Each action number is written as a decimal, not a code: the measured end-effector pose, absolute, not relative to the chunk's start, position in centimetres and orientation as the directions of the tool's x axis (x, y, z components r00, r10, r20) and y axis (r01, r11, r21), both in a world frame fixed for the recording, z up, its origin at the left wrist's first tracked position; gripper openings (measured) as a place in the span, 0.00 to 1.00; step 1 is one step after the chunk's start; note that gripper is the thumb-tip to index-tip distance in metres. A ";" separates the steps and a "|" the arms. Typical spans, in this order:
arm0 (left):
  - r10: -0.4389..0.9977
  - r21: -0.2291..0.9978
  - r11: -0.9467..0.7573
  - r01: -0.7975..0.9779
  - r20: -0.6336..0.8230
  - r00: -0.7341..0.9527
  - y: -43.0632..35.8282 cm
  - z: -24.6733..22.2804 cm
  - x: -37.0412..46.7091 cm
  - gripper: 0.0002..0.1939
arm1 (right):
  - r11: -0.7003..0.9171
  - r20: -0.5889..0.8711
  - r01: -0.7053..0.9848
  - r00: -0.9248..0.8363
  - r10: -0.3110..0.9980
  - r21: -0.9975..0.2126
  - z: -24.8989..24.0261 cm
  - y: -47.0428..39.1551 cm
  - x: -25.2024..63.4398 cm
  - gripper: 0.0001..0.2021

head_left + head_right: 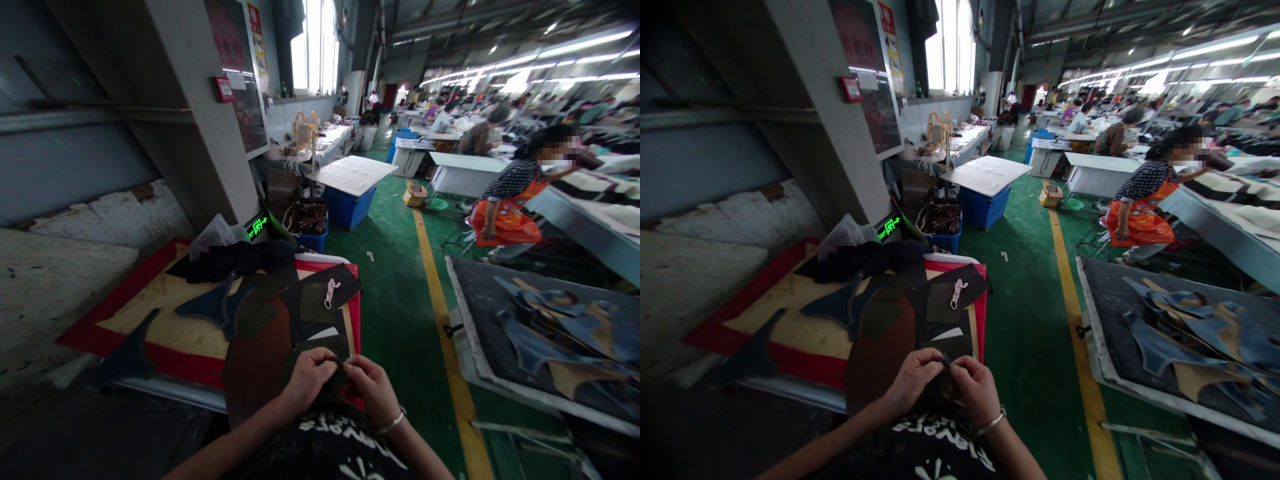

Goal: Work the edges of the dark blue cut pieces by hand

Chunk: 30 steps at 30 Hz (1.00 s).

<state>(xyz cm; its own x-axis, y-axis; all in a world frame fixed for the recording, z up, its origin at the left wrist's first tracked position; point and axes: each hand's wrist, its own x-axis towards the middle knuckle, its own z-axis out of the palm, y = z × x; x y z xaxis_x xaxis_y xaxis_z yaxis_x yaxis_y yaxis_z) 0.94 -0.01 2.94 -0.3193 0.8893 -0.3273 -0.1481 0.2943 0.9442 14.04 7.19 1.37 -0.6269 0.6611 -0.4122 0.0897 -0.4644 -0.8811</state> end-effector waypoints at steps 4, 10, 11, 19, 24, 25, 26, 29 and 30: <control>0.883 0.956 0.233 -0.177 -0.284 -0.374 -0.2 2.6 0.7 0.09 | -0.431 -0.355 0.025 -0.612 0.706 -0.902 1.2 7.4 14.0 0.15; 0.904 0.982 0.159 -0.105 -0.187 -0.383 -0.6 3.3 0.5 0.09 | -0.191 -0.276 0.199 -0.723 0.633 -0.961 1.6 7.2 13.3 0.16; 0.910 0.986 0.144 -0.078 -0.163 -0.382 -0.7 3.3 0.5 0.08 | -0.201 -0.273 0.187 -0.715 0.644 -0.962 1.6 7.1 13.2 0.17; 0.918 0.997 0.053 0.064 -0.023 -0.396 -1.2 2.7 0.1 0.09 | -0.233 -0.227 0.078 -0.644 0.730 -0.969 1.4 6.4 12.5 0.16; 0.924 0.995 0.085 0.043 -0.063 -0.378 -1.6 2.9 -0.4 0.08 | -0.057 -0.118 0.125 -0.562 0.819 -0.991 0.8 6.0 12.4 0.11; 0.929 0.994 0.113 -0.003 -0.107 -0.355 -1.7 2.9 -0.5 0.08 | -0.029 -0.100 0.137 -0.550 0.829 -0.990 0.7 5.9 12.5 0.10; 0.933 0.988 0.145 -0.058 -0.156 -0.325 -1.7 2.9 -0.6 0.08 | 0.000 -0.080 0.146 -0.540 0.838 -0.989 0.6 5.9 12.5 0.10; 0.931 0.946 0.237 -0.221 -0.286 -0.228 -1.9 2.6 -0.9 0.12 | 0.076 -0.029 0.176 -0.527 0.850 -0.981 0.6 5.8 12.5 0.11; 0.925 0.931 0.261 -0.257 -0.317 -0.210 -1.9 2.6 -1.0 0.14 | 0.097 -0.017 0.187 -0.528 0.849 -0.978 0.6 5.8 12.5 0.11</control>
